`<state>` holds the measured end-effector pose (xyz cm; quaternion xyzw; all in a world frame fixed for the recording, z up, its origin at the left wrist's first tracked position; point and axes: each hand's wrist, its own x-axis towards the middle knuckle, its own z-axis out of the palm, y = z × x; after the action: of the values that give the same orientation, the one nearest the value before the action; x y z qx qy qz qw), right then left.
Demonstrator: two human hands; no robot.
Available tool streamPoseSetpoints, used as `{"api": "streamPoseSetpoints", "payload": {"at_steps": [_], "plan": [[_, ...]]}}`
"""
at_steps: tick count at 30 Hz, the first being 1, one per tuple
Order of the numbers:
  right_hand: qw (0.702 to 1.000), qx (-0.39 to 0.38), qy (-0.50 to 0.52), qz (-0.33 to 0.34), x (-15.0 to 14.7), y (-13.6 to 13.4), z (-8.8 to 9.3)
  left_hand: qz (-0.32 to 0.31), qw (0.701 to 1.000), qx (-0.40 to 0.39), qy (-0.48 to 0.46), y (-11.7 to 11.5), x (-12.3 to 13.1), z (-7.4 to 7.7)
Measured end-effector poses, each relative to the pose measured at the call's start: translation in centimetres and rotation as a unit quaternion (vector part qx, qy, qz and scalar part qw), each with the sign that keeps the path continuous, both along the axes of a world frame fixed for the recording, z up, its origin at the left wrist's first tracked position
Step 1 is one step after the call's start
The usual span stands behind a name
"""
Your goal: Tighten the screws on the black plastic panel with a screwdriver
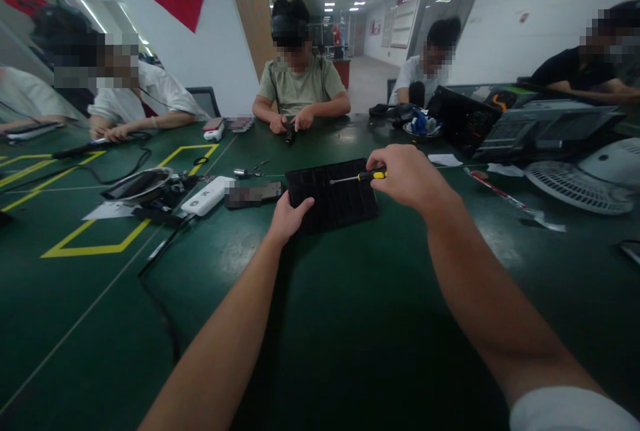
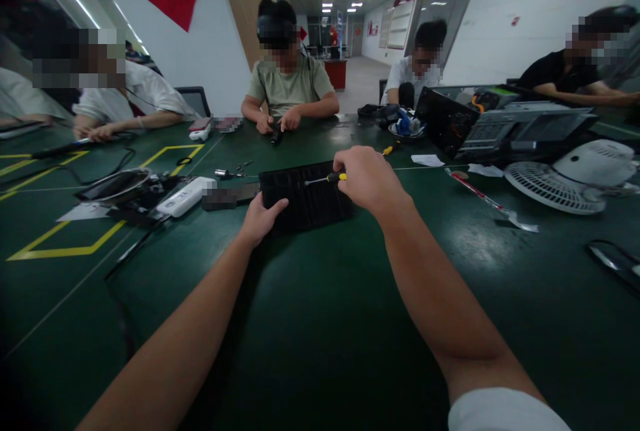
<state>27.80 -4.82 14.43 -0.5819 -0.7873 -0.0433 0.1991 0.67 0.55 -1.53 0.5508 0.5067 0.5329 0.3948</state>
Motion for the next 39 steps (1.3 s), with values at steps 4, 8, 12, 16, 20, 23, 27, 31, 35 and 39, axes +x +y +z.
{"api": "streamPoseSetpoints", "payload": {"at_steps": [4,8,12,16,20,23,27,31,35,39], "plan": [[0.999,-0.016,0.011,-0.027,-0.1,-0.2,0.0,-0.007,1.000,-0.003,-0.002,0.0,0.0,0.0],[0.998,-0.026,0.015,-0.049,-0.2,-0.3,0.2,-0.005,1.000,0.000,0.011,0.0,0.0,0.1],[0.997,-0.041,0.013,-0.058,-0.2,-0.4,0.4,-0.009,1.000,-0.002,0.007,-0.1,0.0,0.4],[0.997,-0.051,0.003,-0.061,-0.3,-0.5,0.4,-0.008,1.000,-0.005,0.003,-0.1,0.0,0.3],[0.995,-0.062,-0.019,-0.072,-0.5,-0.4,0.4,-0.002,1.000,-0.011,0.006,-0.1,0.1,0.3],[0.990,-0.100,-0.035,-0.093,-0.6,-0.2,0.4,0.000,1.000,-0.008,0.010,-0.1,0.1,0.3],[0.979,-0.181,-0.041,-0.086,-0.5,0.3,0.1,0.001,1.000,0.001,0.013,0.1,0.0,0.1],[0.980,-0.183,-0.038,-0.063,-0.3,0.5,-0.2,0.004,1.000,0.005,0.019,0.0,-0.1,0.1],[0.984,-0.159,-0.026,-0.072,0.0,0.3,-0.1,0.007,1.000,-0.002,0.021,-0.2,0.0,0.4],[0.990,-0.118,-0.022,-0.070,0.7,0.1,0.2,0.008,1.000,-0.001,0.021,-0.2,0.1,0.3]]}}
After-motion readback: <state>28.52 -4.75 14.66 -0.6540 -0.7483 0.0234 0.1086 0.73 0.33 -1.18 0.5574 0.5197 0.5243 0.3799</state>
